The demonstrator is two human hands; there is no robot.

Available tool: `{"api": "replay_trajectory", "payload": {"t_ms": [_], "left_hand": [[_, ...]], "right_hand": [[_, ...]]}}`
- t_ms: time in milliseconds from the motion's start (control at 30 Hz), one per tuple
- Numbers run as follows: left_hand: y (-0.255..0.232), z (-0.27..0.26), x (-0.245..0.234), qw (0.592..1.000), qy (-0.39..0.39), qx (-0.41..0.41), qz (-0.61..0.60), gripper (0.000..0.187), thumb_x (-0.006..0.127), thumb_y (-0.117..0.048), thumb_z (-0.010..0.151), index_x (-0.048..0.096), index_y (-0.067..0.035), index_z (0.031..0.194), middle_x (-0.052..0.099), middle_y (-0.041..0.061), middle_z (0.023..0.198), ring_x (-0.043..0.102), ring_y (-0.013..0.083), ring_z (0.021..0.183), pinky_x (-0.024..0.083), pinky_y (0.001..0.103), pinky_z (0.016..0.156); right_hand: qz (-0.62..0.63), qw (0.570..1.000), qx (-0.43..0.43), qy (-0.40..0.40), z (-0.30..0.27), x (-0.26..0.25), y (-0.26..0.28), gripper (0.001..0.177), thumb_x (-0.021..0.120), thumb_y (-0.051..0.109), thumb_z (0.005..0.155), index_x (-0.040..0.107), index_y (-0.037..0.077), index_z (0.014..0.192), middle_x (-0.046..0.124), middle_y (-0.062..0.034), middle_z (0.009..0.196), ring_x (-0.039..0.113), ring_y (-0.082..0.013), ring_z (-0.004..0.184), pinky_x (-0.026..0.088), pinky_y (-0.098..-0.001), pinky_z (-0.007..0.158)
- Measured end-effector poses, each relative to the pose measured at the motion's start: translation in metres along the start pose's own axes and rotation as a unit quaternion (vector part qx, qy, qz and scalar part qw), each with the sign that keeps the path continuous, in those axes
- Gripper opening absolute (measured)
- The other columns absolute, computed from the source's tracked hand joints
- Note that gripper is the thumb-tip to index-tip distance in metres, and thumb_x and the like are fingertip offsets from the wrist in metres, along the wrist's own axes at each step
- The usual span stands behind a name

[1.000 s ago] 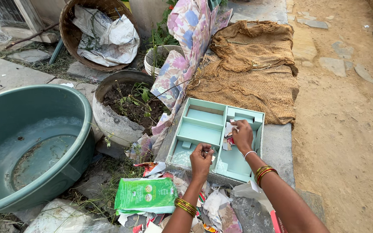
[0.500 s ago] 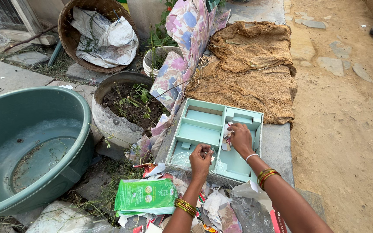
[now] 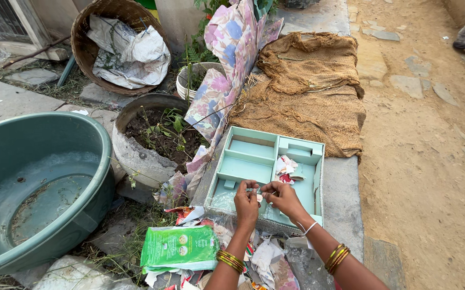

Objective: The person sorts through various paper scraps and food wrappers on a concrete step, placing selected items into the individual compartments of a light blue plastic tray.

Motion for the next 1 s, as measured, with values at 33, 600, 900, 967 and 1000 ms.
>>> {"api": "replay_trajectory", "payload": {"t_ms": [33,600,900,967,1000], "left_hand": [[0.002,0.001,0.001,1.0,0.002,0.001,-0.001,0.016,0.053,0.003,0.095,0.062,-0.002,0.108,0.069,0.004,0.1,0.061,0.0065,0.065,0.051,0.024,0.051],[0.003,0.0,0.004,0.997,0.021,-0.039,-0.069,0.011,0.054,0.001,0.097,0.062,-0.002,0.104,0.068,0.005,0.088,0.052,0.0039,0.054,0.048,0.023,0.047],[0.007,0.001,0.008,0.997,0.034,-0.029,-0.057,0.004,0.063,-0.004,0.096,0.065,-0.002,0.099,0.072,0.004,0.083,0.052,0.003,0.053,0.047,0.023,0.047],[0.007,0.002,0.011,0.997,0.048,-0.03,-0.052,0.006,0.063,-0.005,0.095,0.066,-0.002,0.1,0.073,0.005,0.086,0.054,0.0033,0.053,0.048,0.023,0.047],[0.006,0.002,0.011,0.997,0.055,-0.031,-0.049,0.007,0.064,-0.005,0.095,0.067,-0.001,0.1,0.074,0.005,0.088,0.055,0.0035,0.054,0.049,0.023,0.048]], "right_hand": [[0.0,1.0,0.0,-0.003,-0.001,0.0,0.002,0.015,0.07,0.007,0.092,0.073,0.005,0.106,0.075,-0.0003,0.085,0.067,-0.007,0.071,0.054,-0.0247,0.059],[0.268,0.952,0.013,-0.147,0.082,-0.082,-0.094,0.012,0.072,-0.001,0.088,0.07,0.001,0.099,0.073,-0.0066,0.081,0.067,-0.0125,0.064,0.057,-0.025,0.058],[0.211,0.953,0.026,-0.216,0.103,-0.122,-0.104,0.012,0.076,0.001,0.087,0.072,0.003,0.098,0.071,-0.0026,0.08,0.064,-0.0089,0.063,0.05,-0.0216,0.053],[0.196,0.957,0.017,-0.214,0.105,-0.12,-0.104,0.012,0.075,0.0,0.088,0.072,0.003,0.1,0.071,-0.0034,0.082,0.064,-0.0092,0.064,0.049,-0.0217,0.054],[0.188,0.959,0.011,-0.212,0.106,-0.119,-0.103,0.012,0.073,0.0,0.089,0.073,0.002,0.101,0.071,-0.0044,0.084,0.064,-0.0098,0.064,0.049,-0.022,0.054]]}}
Point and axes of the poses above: each hand's wrist, its own z-axis towards the middle knuckle, its own x-axis out of the palm, y = z × x, the point moved 10 cm from there along z, towards the middle knuckle
